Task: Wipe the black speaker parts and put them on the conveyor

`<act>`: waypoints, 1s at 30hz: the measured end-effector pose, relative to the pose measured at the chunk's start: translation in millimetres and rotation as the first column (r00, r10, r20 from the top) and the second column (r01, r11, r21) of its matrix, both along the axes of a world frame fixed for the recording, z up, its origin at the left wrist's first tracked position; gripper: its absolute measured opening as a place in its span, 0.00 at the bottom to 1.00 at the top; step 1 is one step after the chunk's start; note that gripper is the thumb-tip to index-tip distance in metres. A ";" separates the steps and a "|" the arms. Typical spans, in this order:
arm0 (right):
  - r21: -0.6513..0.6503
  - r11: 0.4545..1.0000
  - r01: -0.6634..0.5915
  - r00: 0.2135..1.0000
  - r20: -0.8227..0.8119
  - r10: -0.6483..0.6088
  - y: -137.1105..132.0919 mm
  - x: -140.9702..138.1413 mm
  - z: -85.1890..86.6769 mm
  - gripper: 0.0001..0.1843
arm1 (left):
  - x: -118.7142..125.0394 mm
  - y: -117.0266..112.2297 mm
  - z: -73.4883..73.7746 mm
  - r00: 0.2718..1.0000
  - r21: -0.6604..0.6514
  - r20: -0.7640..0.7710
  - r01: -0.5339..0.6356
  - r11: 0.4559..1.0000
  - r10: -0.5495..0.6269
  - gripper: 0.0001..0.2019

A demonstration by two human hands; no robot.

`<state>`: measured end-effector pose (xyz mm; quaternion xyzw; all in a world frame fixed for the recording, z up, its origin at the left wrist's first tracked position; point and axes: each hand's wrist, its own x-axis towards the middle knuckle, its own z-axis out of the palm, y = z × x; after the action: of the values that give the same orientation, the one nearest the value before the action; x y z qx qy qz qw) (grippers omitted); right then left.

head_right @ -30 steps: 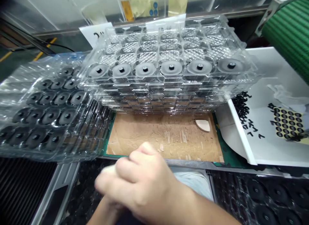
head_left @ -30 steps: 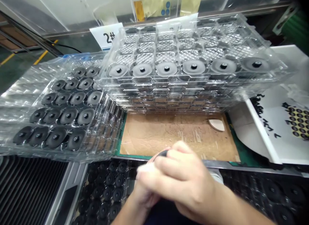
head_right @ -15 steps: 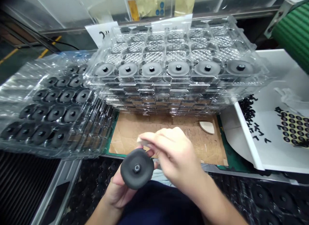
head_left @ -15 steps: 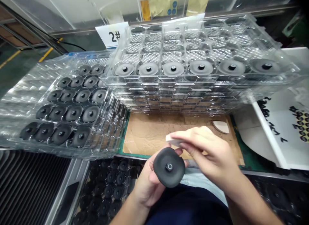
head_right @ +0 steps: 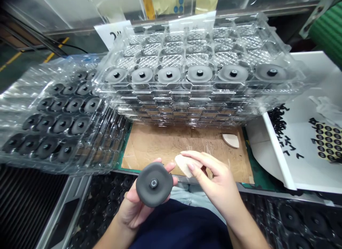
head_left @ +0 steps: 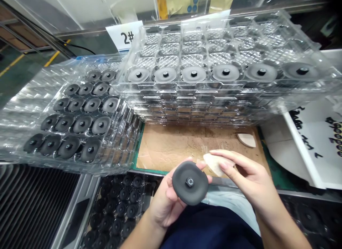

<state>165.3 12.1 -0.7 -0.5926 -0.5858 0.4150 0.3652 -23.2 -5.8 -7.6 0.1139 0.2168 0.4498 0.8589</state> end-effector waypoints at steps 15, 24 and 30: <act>-0.035 0.999 0.003 1.000 -0.004 -0.003 -0.3 3.1 -20.9 0.13 | 6.4 -1.3 2.8 1.000 0.123 0.012 -0.006 0.992 0.004 0.26; 0.153 0.978 0.143 0.953 0.246 -0.177 6.9 9.7 -111.6 0.20 | -11.9 28.4 -38.8 0.934 -0.162 -0.357 -0.053 0.985 -0.009 0.20; 0.352 0.802 0.483 0.730 0.344 -0.590 -59.5 73.5 -112.1 0.13 | -44.1 76.7 -96.6 0.724 -0.155 -0.689 -0.159 0.975 0.009 0.10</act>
<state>238.8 -47.4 -112.7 -0.7663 -0.4997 0.0734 0.3972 -67.3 70.9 -104.3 0.1736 0.5674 0.3901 0.7041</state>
